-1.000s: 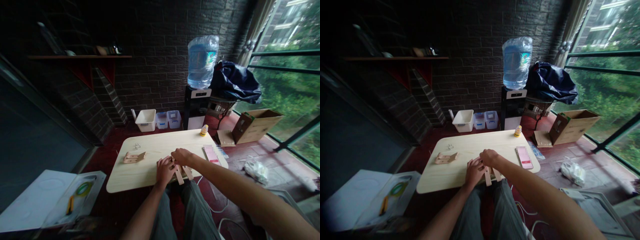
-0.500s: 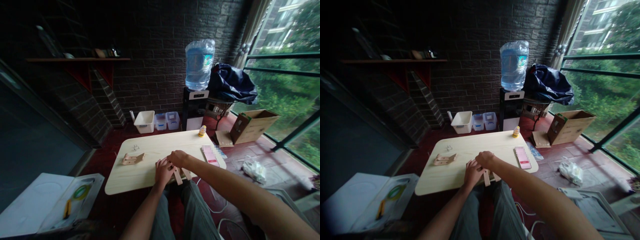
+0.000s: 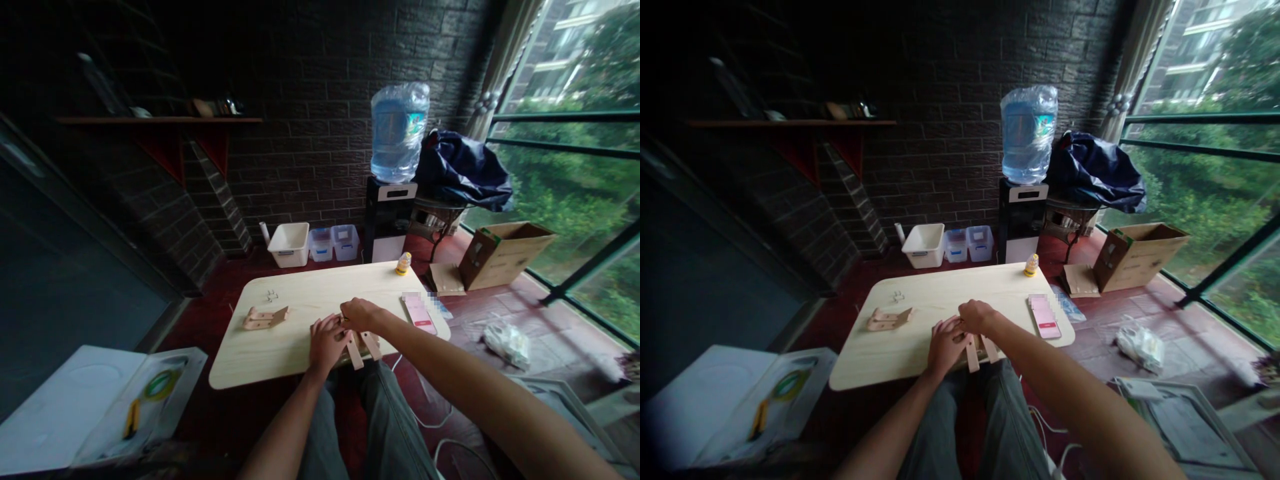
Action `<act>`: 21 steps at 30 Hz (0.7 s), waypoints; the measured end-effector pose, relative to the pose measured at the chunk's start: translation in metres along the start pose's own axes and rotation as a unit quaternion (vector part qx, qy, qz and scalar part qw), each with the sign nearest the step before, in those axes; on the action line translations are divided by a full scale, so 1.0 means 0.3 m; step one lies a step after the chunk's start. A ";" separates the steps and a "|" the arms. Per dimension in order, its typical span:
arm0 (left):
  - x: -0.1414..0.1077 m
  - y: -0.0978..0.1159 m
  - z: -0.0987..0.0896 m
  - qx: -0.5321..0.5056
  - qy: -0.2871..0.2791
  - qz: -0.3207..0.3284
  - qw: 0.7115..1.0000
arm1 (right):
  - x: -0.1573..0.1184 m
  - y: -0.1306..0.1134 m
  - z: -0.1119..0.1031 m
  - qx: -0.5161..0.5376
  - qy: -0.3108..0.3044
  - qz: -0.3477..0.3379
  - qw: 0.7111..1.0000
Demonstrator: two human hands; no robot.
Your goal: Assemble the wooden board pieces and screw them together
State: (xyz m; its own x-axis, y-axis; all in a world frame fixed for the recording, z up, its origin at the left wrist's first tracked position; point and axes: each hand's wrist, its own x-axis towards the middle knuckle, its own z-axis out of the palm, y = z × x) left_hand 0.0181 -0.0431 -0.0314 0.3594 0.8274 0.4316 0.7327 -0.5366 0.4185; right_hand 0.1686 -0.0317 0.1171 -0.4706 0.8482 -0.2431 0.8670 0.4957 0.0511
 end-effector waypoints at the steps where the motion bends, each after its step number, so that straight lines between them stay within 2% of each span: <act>1: -0.001 0.001 0.000 0.000 0.002 0.000 1.000 | -0.002 -0.003 -0.003 0.000 -0.006 -0.006 1.000; 6: -0.004 0.004 -0.002 0.003 0.002 0.005 1.000 | 0.002 -0.008 -0.014 -0.037 -0.001 -0.051 0.998; 12: -0.003 -0.003 0.001 0.001 -0.012 -0.009 1.000 | 0.004 -0.016 0.022 -0.048 0.001 -0.071 0.996; 17: 0.001 -0.013 0.005 0.001 -0.017 -0.001 1.000 | 0.000 -0.004 0.032 -0.039 0.013 -0.046 0.998; 21: 0.004 -0.010 0.004 0.001 -0.017 -0.003 1.000 | 0.001 -0.008 0.014 -0.033 -0.005 -0.019 0.999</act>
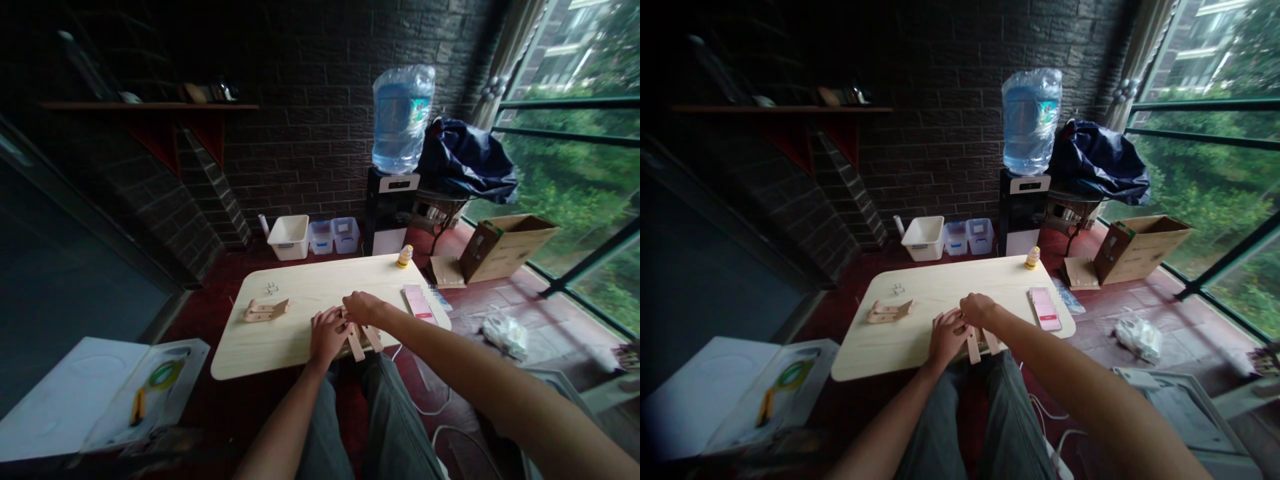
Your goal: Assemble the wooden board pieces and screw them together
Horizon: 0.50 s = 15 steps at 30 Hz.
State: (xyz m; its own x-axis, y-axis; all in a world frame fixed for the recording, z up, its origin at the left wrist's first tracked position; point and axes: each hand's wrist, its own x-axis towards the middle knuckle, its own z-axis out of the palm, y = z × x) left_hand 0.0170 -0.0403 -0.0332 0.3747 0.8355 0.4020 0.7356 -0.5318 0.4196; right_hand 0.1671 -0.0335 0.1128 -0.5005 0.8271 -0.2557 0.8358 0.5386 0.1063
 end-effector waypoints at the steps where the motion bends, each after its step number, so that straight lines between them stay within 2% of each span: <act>1: 0.000 0.002 -0.001 0.000 0.002 0.000 1.000 | -0.002 -0.004 -0.007 0.004 -0.007 0.009 1.000; 4: 0.000 0.012 -0.005 0.002 0.009 0.008 1.000 | -0.014 -0.015 -0.034 0.017 -0.021 0.027 0.999; 9: -0.002 0.025 -0.010 0.004 0.023 0.010 1.000 | -0.035 -0.028 -0.072 0.015 -0.009 0.012 1.000; 15: -0.007 0.016 -0.006 -0.004 0.003 -0.004 1.000 | -0.007 -0.044 -0.027 0.015 0.021 -0.002 1.000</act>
State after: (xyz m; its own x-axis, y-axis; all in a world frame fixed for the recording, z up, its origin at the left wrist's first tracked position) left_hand 0.0187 -0.0447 -0.0305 0.3645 0.8389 0.4041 0.7347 -0.5258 0.4288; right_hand 0.1553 -0.0412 0.1198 -0.5127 0.8311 -0.2156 0.8396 0.5378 0.0763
